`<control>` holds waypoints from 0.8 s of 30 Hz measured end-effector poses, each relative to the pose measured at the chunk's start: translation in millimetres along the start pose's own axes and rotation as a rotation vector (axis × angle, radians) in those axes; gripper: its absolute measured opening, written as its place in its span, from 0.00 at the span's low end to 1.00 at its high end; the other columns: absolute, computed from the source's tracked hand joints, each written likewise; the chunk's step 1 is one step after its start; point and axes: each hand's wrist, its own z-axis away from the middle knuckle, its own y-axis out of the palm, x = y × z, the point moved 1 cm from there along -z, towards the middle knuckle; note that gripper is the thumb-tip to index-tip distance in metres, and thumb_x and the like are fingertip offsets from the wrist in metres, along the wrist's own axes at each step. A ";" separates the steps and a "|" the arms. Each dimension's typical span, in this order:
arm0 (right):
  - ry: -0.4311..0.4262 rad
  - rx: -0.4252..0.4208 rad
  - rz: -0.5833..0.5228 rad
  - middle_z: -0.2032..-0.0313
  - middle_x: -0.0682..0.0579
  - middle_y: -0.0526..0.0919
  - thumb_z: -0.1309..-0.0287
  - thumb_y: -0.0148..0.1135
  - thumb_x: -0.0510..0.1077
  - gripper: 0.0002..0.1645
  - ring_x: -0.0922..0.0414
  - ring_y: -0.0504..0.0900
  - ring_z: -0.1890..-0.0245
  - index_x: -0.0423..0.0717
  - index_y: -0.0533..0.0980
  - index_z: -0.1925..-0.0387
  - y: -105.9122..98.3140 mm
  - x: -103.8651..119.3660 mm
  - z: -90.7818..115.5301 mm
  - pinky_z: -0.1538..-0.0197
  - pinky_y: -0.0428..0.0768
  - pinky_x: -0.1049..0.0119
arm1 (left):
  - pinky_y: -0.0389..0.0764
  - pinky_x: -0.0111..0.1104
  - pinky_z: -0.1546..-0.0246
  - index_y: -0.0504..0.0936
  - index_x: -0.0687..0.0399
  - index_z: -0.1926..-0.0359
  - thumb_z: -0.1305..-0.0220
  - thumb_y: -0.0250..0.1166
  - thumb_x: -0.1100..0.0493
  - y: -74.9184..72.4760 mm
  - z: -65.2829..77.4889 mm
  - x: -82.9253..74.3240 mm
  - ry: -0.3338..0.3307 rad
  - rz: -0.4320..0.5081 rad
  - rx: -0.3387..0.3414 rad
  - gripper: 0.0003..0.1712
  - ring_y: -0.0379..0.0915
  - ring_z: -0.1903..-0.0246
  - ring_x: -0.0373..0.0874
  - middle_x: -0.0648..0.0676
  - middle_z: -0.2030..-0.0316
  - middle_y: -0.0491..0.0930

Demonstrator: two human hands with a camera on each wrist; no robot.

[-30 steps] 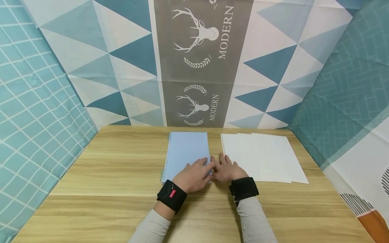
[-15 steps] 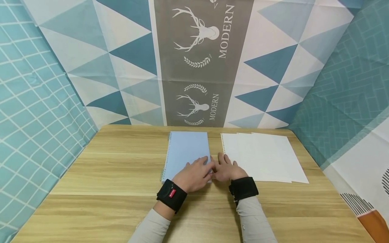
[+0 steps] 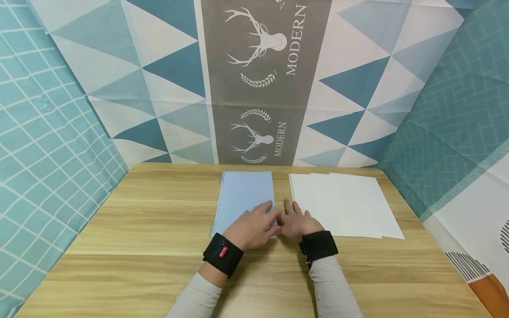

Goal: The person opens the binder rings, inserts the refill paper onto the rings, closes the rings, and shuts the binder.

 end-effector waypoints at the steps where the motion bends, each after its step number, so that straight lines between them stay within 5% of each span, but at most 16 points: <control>1: -0.004 0.000 0.009 0.19 0.36 0.43 0.27 0.53 0.60 0.39 0.34 0.43 0.19 0.48 0.60 0.23 -0.4 0.3 0.3 0.26 0.52 0.28 | 0.80 0.59 0.45 0.77 0.42 0.45 0.23 0.54 0.43 -1.8 0.2 0.1 0.000 0.000 -0.005 0.15 0.71 0.32 0.58 0.62 0.30 0.70; 17: 0.021 0.010 0.043 0.18 0.41 0.39 0.30 0.50 0.68 0.45 0.37 0.39 0.18 0.68 0.47 0.19 17.5 -15.7 -24.2 0.25 0.50 0.28 | 0.82 0.51 0.44 0.79 0.48 0.46 0.21 0.51 0.45 -37.8 7.9 8.2 0.036 0.060 -0.154 0.18 0.76 0.36 0.57 0.63 0.32 0.73; 24: 0.030 0.000 0.031 0.18 0.43 0.39 0.30 0.52 0.68 0.45 0.37 0.40 0.18 0.71 0.46 0.19 23.0 -20.1 -31.2 0.25 0.50 0.30 | 0.80 0.53 0.41 0.78 0.48 0.44 0.22 0.53 0.45 -53.0 13.9 10.8 -0.024 0.070 -0.171 0.18 0.75 0.35 0.59 0.64 0.30 0.71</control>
